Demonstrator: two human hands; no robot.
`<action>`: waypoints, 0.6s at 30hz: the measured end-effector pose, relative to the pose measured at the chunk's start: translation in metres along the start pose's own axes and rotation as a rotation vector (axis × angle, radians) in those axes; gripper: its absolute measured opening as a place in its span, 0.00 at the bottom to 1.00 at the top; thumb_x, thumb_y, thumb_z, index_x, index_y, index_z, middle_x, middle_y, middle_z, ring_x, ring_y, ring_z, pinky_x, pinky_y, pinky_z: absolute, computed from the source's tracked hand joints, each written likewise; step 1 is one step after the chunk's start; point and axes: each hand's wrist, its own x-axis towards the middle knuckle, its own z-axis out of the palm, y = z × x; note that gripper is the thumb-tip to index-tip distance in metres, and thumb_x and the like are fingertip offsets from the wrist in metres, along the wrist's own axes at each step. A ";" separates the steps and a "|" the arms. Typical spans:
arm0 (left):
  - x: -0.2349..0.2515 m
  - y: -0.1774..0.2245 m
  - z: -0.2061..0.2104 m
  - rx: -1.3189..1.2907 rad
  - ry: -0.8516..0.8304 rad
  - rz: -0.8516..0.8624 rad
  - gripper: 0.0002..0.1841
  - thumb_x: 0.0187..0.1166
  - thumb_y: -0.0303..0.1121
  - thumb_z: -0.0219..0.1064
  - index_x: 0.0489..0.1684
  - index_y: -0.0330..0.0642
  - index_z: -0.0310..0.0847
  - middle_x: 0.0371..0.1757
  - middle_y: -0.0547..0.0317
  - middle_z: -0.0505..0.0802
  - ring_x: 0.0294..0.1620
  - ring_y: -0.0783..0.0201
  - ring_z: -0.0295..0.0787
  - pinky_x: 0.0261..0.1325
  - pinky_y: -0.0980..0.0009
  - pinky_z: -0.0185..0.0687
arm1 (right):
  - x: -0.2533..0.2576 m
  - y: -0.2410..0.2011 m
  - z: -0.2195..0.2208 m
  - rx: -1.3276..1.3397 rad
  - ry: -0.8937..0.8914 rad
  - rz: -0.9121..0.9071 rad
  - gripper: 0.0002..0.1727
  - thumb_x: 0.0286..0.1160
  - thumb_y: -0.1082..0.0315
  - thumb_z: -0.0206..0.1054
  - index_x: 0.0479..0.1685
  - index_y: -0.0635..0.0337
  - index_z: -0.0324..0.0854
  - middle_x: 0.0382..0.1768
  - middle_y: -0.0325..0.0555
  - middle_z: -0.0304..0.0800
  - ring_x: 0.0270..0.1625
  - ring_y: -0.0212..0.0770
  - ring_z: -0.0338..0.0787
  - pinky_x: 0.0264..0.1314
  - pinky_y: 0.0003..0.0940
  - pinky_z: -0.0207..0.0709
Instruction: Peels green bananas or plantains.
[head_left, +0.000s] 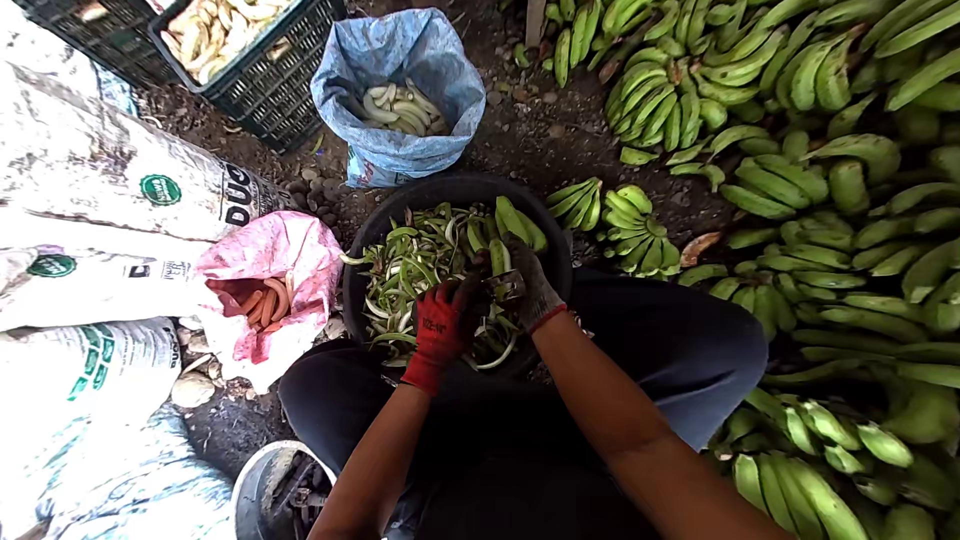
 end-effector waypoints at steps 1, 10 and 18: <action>0.004 0.000 -0.001 -0.018 -0.022 -0.050 0.23 0.80 0.46 0.63 0.72 0.51 0.85 0.60 0.40 0.91 0.59 0.36 0.88 0.58 0.36 0.77 | -0.001 0.006 0.001 -0.077 0.005 -0.031 0.26 0.90 0.40 0.46 0.65 0.48 0.77 0.40 0.39 0.86 0.33 0.30 0.84 0.31 0.29 0.80; 0.040 -0.009 -0.041 -0.422 -0.313 -0.502 0.23 0.93 0.53 0.49 0.81 0.60 0.73 0.62 0.46 0.91 0.59 0.43 0.89 0.58 0.35 0.81 | 0.000 0.020 -0.007 -0.664 -0.265 -0.301 0.30 0.92 0.44 0.43 0.85 0.46 0.69 0.56 0.48 0.90 0.46 0.41 0.91 0.48 0.44 0.88; 0.035 -0.019 -0.013 -0.326 -0.246 -0.528 0.26 0.93 0.54 0.45 0.81 0.58 0.73 0.60 0.45 0.91 0.58 0.43 0.89 0.58 0.35 0.81 | 0.013 0.010 -0.026 -0.556 -0.192 -0.115 0.30 0.89 0.37 0.46 0.74 0.45 0.79 0.49 0.46 0.92 0.42 0.41 0.90 0.44 0.42 0.86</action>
